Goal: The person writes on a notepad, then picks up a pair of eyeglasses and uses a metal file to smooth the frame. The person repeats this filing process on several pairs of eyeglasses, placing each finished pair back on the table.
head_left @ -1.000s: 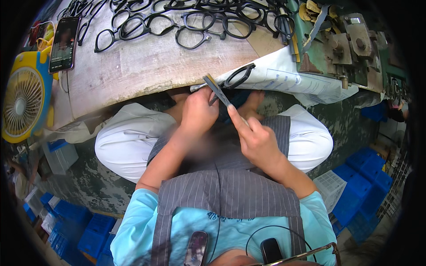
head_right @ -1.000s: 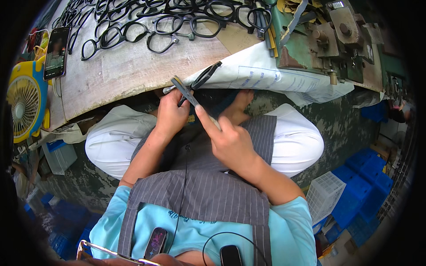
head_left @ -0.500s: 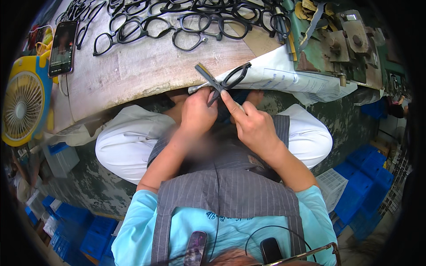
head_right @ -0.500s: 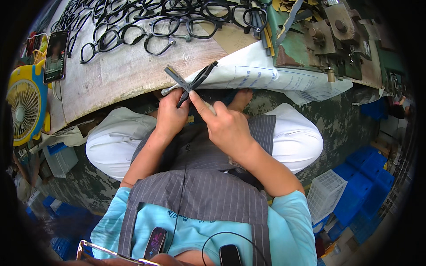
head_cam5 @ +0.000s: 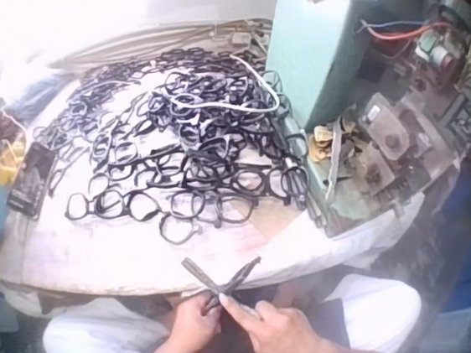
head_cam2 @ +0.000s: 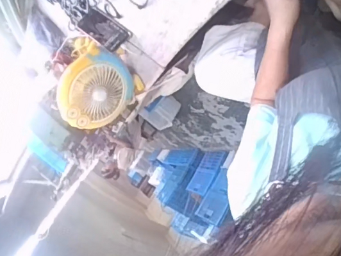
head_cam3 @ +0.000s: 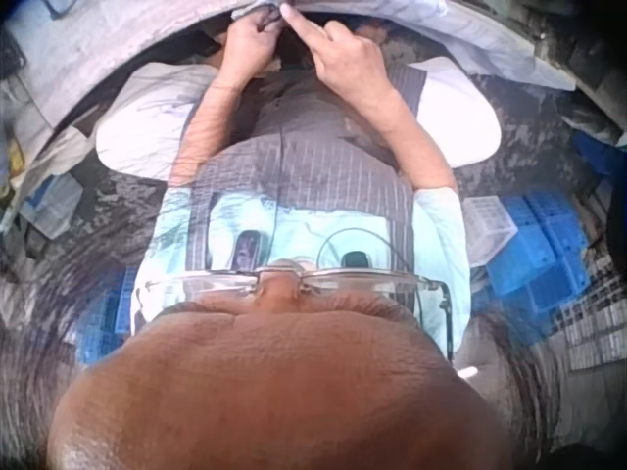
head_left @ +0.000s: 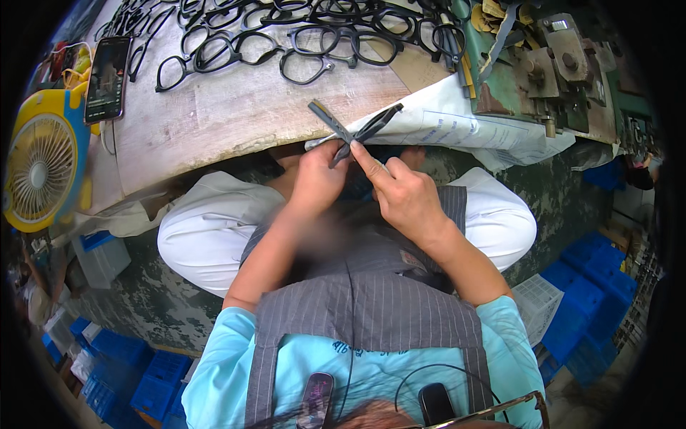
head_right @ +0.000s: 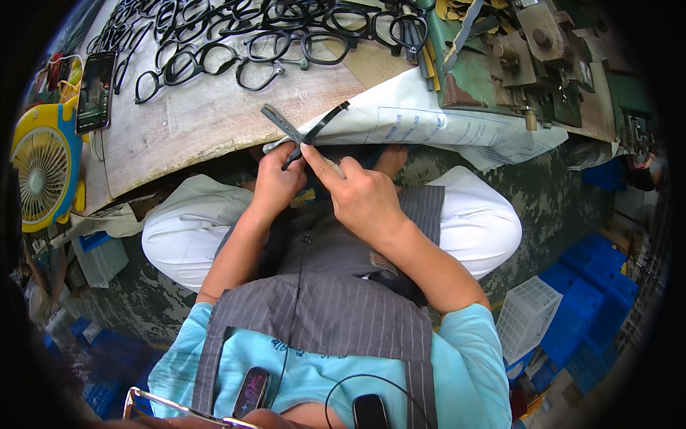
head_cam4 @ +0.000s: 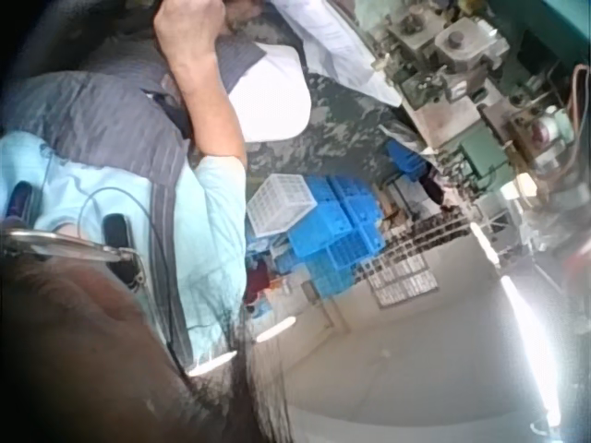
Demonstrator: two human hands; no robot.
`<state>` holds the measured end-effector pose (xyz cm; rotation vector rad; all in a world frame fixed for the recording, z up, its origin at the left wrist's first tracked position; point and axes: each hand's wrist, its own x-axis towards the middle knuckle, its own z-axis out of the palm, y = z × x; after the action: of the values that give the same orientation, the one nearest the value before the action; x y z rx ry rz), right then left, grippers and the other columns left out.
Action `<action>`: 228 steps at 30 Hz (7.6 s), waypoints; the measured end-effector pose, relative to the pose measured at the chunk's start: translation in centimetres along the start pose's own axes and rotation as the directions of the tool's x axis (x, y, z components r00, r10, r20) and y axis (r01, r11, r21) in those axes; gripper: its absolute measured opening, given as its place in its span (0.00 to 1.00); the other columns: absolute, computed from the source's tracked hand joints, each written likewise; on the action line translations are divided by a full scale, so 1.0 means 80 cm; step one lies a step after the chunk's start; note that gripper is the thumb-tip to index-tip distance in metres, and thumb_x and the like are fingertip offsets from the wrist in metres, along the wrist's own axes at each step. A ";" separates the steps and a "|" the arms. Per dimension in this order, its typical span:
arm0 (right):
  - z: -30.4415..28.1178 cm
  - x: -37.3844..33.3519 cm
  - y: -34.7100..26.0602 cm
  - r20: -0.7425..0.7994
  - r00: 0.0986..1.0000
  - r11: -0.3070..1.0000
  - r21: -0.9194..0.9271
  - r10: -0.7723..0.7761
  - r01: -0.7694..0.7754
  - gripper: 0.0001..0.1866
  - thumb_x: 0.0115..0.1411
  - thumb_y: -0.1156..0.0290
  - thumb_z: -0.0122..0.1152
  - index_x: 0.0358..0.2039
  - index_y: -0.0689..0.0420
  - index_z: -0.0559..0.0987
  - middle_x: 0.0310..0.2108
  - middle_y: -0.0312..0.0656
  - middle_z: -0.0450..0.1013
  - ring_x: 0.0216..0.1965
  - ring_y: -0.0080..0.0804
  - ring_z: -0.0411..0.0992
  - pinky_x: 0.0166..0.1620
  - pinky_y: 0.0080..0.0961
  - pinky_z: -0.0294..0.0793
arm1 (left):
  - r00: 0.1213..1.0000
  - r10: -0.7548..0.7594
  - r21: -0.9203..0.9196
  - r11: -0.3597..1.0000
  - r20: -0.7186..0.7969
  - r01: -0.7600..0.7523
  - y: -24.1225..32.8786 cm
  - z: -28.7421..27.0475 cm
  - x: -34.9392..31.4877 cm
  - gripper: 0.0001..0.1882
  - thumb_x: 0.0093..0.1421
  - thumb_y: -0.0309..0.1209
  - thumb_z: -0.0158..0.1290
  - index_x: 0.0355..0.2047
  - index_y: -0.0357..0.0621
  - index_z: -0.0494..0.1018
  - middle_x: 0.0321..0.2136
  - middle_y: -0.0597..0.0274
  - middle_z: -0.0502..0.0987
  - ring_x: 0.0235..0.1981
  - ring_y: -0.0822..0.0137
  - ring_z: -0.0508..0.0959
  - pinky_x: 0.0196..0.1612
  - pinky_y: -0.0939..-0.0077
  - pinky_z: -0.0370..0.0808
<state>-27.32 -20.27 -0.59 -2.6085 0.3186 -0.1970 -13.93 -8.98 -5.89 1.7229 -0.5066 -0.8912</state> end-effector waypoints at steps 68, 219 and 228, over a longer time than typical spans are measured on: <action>-0.036 -0.060 -0.027 0.018 1.000 1.000 -0.008 0.015 -0.015 0.35 0.48 0.82 0.59 0.60 0.51 0.70 0.18 0.39 0.57 0.16 0.35 0.63 0.22 0.30 0.69 | 0.939 0.268 0.184 0.956 -0.216 -0.231 -0.008 0.020 -0.004 0.06 0.53 0.18 0.51 0.32 0.35 0.75 0.26 0.49 0.76 0.27 0.56 0.77 0.33 0.71 0.73; -0.031 -0.049 -0.035 0.026 0.999 0.997 -0.075 0.023 -0.021 0.35 0.49 0.81 0.58 0.60 0.49 0.70 0.18 0.41 0.58 0.15 0.38 0.66 0.22 0.33 0.70 | 0.957 0.226 0.367 0.919 -0.183 -0.147 -0.001 0.015 -0.004 0.07 0.57 0.32 0.52 0.31 0.42 0.73 0.26 0.43 0.76 0.31 0.41 0.77 0.34 0.52 0.73; -0.013 -0.029 -0.018 -0.030 1.000 0.998 -0.055 -0.006 0.004 0.33 0.51 0.83 0.58 0.59 0.51 0.70 0.19 0.42 0.60 0.16 0.39 0.64 0.23 0.33 0.69 | 0.968 0.176 0.344 0.933 -0.177 -0.107 0.000 0.016 -0.005 0.08 0.58 0.32 0.52 0.35 0.43 0.73 0.28 0.43 0.77 0.32 0.41 0.76 0.35 0.51 0.73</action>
<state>-29.49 -18.90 0.82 -2.6631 0.3325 -0.2325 -15.20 -9.50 -5.94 2.0293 -0.6623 -0.5356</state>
